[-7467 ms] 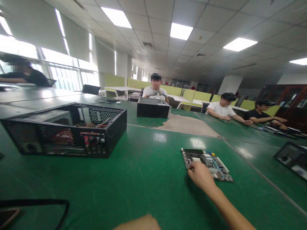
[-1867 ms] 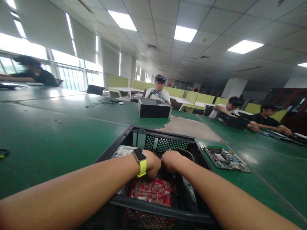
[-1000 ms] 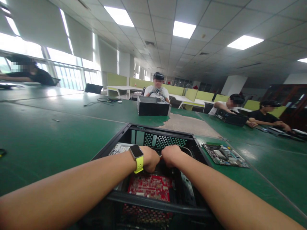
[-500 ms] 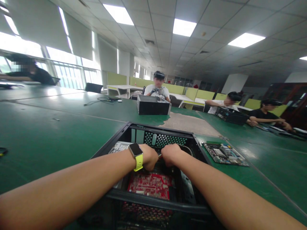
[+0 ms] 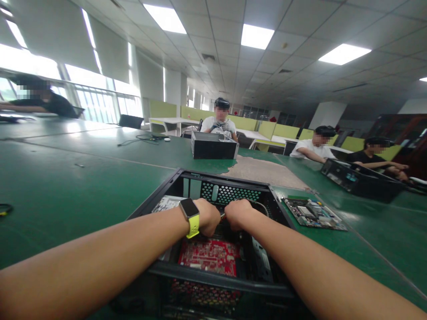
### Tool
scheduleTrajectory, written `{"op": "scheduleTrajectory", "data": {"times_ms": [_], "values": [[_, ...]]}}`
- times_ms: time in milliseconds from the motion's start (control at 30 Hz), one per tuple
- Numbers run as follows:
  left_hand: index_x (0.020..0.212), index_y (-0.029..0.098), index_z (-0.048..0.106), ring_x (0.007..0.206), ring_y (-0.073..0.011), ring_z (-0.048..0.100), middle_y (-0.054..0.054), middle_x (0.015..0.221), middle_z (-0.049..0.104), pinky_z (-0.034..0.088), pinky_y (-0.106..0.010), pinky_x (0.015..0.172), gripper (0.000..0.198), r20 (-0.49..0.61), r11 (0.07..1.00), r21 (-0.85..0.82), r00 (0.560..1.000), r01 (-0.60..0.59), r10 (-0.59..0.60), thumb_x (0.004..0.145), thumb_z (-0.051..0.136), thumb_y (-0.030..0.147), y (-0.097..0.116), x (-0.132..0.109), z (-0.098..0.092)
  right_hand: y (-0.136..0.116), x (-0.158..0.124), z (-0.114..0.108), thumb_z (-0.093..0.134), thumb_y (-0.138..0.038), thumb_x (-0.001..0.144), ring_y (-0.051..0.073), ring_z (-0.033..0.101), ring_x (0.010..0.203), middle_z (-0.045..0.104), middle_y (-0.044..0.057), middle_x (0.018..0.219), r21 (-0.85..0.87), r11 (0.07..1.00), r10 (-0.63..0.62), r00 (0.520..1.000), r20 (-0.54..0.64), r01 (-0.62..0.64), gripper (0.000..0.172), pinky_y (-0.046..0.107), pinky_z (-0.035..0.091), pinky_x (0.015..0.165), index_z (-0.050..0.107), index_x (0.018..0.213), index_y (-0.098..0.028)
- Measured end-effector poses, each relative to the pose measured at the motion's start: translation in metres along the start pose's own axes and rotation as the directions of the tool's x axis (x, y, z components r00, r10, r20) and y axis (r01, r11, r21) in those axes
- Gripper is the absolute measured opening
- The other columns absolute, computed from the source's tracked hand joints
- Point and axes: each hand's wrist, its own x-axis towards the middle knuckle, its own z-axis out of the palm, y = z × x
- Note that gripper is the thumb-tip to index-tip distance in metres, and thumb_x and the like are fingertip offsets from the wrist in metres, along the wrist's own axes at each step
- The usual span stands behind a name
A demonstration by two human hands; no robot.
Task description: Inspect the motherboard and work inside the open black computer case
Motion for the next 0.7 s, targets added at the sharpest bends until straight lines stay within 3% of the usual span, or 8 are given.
{"op": "scheduleTrajectory", "data": {"times_ms": [167,400,700], "values": [[0.102,0.018,0.072,0.085,-0.0299,0.066,-0.012,0.095,0.073,0.052,-0.039,0.080,0.038,0.008,1.000,0.008,1.000,-0.009,0.009,0.064,0.070,0.023,0.002,0.002,0.001,0.000,0.002,0.000,0.073,-0.025,0.063,0.030,0.066,0.098,0.070,0.017,0.103,-0.002,1.000,0.002,1.000,0.003,-0.002,0.040,0.033,0.052,0.078,0.072,0.101,-0.017],[0.085,0.022,0.074,0.079,-0.0260,0.066,-0.007,0.092,0.074,0.053,-0.036,0.077,0.025,0.020,1.000,0.011,1.000,-0.015,0.014,0.060,0.072,0.023,0.002,0.002,0.003,-0.002,0.000,-0.001,0.073,-0.028,0.063,0.030,0.065,0.098,0.070,0.017,0.104,0.001,1.000,0.003,1.000,-0.002,-0.003,0.041,0.034,0.052,0.077,0.071,0.102,-0.017],[0.109,0.016,0.068,0.090,-0.0286,0.066,-0.013,0.108,0.070,0.053,-0.036,0.081,0.040,0.019,0.998,0.035,0.998,-0.058,0.058,0.070,0.065,0.026,0.002,-0.010,-0.005,0.000,-0.001,-0.002,0.072,-0.025,0.063,0.030,0.066,0.097,0.070,0.017,0.102,0.004,1.000,0.015,1.000,0.000,-0.015,0.040,0.033,0.052,0.077,0.072,0.102,-0.016]]}}
